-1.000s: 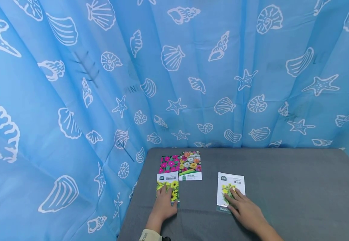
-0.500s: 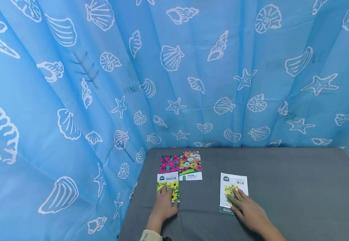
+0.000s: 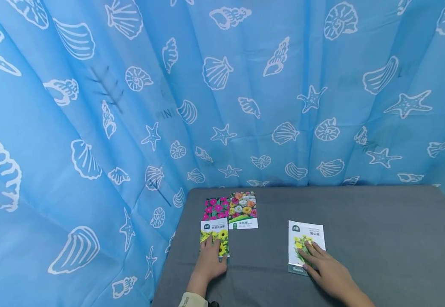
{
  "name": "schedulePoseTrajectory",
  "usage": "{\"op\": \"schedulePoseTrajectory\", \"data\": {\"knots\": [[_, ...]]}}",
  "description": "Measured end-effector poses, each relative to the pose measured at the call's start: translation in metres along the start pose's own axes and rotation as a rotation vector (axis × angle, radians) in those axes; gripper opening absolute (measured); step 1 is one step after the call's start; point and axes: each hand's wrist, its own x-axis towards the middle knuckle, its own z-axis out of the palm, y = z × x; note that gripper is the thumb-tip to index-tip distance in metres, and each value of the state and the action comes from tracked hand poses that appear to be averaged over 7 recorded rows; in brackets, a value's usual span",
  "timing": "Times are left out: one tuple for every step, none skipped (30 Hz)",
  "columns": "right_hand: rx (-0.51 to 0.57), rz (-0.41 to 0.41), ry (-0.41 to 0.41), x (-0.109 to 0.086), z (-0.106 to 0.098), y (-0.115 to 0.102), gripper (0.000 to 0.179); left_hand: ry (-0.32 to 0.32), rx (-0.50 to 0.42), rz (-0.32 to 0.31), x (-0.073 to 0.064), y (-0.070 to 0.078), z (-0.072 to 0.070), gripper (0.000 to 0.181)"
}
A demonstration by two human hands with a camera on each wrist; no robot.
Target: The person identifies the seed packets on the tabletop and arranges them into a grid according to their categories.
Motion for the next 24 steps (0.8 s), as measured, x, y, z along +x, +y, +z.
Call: {"op": "schedulePoseTrajectory", "data": {"knots": [[0.004, 0.002, -0.009, 0.0, -0.001, 0.0, 0.049, -0.001, -0.002, -0.001, 0.0, 0.0, 0.0, 0.053], [0.006, 0.003, -0.017, -0.001, -0.001, 0.001, 0.049, 0.0, -0.002, -0.003, 0.0, 0.0, 0.001, 0.053], [0.006, 0.005, -0.022, -0.001, -0.001, 0.002, 0.05, 0.0, 0.0, -0.004, 0.0, 0.0, 0.001, 0.053], [0.006, 0.005, -0.028, -0.001, -0.002, 0.003, 0.05, 0.002, 0.0, -0.004, 0.0, 0.0, 0.001, 0.053], [0.009, 0.007, -0.032, -0.001, -0.002, 0.004, 0.05, 0.004, 0.002, -0.004, 0.0, 0.0, 0.002, 0.053], [0.01, 0.009, -0.034, -0.002, -0.002, 0.005, 0.05, 0.005, 0.006, -0.004, 0.0, -0.001, 0.002, 0.053], [0.011, 0.011, -0.036, -0.002, -0.003, 0.006, 0.05, 0.007, 0.009, -0.004, -0.001, -0.001, 0.002, 0.053], [0.008, 0.011, -0.036, -0.002, -0.003, 0.007, 0.05, 0.009, 0.014, -0.003, -0.001, -0.001, 0.003, 0.053], [0.007, 0.012, -0.036, -0.002, -0.003, 0.008, 0.05, 0.012, 0.018, -0.001, -0.001, -0.001, 0.003, 0.053], [0.007, 0.012, -0.035, -0.002, -0.004, 0.009, 0.05, 0.014, 0.019, 0.0, -0.001, -0.001, 0.003, 0.053], [0.007, 0.014, -0.034, -0.003, -0.004, 0.01, 0.05, 0.016, 0.021, 0.002, -0.001, -0.001, 0.004, 0.053], [0.005, 0.014, -0.034, -0.003, -0.004, 0.01, 0.05, 0.018, 0.021, 0.004, -0.001, -0.001, 0.004, 0.052], [0.002, 0.013, -0.034, -0.003, -0.004, 0.011, 0.05, 0.021, 0.02, 0.006, -0.001, -0.001, 0.003, 0.052], [-0.001, 0.012, -0.035, -0.003, -0.005, 0.012, 0.05, 0.024, 0.018, 0.008, -0.001, -0.001, 0.003, 0.052], [0.003, 0.014, -0.037, -0.004, -0.005, 0.013, 0.049, 0.023, 0.017, 0.008, -0.001, -0.001, 0.003, 0.052], [0.005, 0.015, -0.038, -0.004, -0.006, 0.013, 0.049, 0.022, 0.018, 0.009, -0.001, -0.001, 0.003, 0.052], [0.005, 0.016, -0.04, -0.004, -0.006, 0.014, 0.05, 0.021, 0.018, 0.008, -0.001, 0.0, 0.003, 0.052], [0.006, 0.016, -0.041, -0.005, -0.006, 0.014, 0.05, 0.02, 0.017, 0.008, -0.001, 0.0, 0.003, 0.052], [0.009, 0.015, -0.041, -0.005, -0.006, 0.015, 0.05, 0.019, 0.02, 0.008, -0.001, -0.001, 0.003, 0.052], [0.012, 0.019, -0.042, -0.006, -0.007, 0.015, 0.05, 0.018, 0.021, 0.008, -0.001, -0.001, 0.003, 0.052], [0.017, 0.024, -0.042, -0.007, -0.007, 0.015, 0.05, 0.019, 0.022, 0.012, -0.001, -0.001, 0.003, 0.052], [0.019, 0.028, -0.042, -0.007, -0.007, 0.016, 0.051, 0.018, 0.024, 0.011, -0.001, -0.001, 0.003, 0.052], [0.02, 0.029, -0.045, -0.008, -0.007, 0.016, 0.051, 0.017, 0.024, 0.01, -0.001, -0.001, 0.003, 0.052], [0.02, 0.027, -0.046, -0.008, -0.008, 0.017, 0.051, 0.014, 0.024, 0.007, -0.001, -0.001, 0.003, 0.052]]}}
